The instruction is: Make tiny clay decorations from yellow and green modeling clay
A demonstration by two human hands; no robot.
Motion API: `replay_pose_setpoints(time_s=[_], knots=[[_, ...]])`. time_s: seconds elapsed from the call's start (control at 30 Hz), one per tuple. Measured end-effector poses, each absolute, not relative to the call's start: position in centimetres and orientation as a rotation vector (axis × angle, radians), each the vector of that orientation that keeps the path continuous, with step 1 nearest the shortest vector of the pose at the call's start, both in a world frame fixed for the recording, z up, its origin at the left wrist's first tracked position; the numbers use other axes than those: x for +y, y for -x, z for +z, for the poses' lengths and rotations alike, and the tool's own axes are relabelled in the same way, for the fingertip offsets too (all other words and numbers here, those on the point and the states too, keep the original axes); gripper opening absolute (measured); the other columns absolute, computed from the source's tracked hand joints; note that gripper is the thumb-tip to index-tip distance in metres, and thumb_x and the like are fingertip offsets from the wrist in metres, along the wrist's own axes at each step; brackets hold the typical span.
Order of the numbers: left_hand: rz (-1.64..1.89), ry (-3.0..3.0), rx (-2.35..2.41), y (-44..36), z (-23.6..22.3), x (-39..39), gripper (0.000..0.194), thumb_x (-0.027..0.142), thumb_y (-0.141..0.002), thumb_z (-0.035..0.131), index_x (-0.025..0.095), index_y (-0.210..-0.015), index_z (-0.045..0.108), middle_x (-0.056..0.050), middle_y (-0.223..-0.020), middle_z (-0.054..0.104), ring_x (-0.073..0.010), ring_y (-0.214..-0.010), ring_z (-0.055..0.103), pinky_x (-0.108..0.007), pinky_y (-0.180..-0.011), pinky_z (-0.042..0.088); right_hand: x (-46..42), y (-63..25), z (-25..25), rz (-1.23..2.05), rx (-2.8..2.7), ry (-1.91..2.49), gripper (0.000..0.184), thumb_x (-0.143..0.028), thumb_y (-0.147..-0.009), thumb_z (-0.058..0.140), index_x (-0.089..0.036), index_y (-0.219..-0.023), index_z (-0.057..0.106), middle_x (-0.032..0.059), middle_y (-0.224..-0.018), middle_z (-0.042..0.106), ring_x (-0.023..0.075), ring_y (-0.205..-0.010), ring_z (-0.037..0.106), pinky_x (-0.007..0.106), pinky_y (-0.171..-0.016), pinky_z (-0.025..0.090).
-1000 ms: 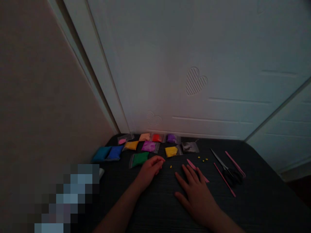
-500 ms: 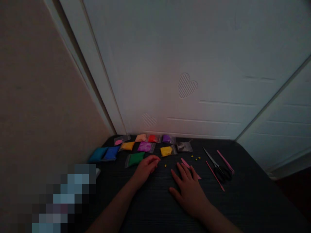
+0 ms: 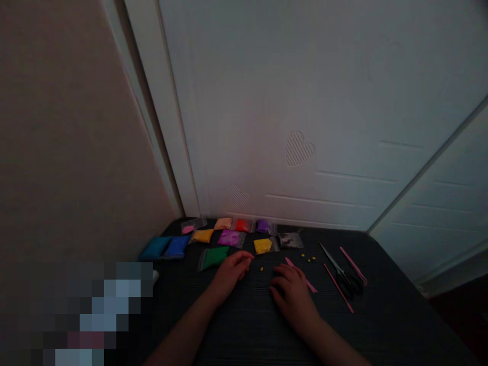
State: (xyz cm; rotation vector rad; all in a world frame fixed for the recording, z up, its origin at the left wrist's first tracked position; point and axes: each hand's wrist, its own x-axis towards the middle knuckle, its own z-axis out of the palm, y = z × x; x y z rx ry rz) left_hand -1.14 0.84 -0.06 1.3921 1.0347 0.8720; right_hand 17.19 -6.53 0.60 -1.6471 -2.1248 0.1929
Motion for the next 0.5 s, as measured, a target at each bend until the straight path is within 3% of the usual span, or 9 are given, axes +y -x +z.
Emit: replay_pose_setpoints(time_s=[0.5], knots=[[0.825, -1.441, 1.065, 1.12, -0.27, 0.8, 0.023, 0.034, -0.075, 0.045, 0.017, -0.089, 0.054, 0.004, -0.061, 0.043, -0.0088, -0.051, 0.039, -0.021, -0.047, 0.029, -6.62, -17.88, 0.46, 0.199, -2.218, 1.484, 0.016, -0.02, -0.078, 0.048, -0.025, -0.088, 0.059, 0.0019, -0.108, 0.055, 0.0184, -0.109, 0.042, 0.042, -0.096, 0.025]])
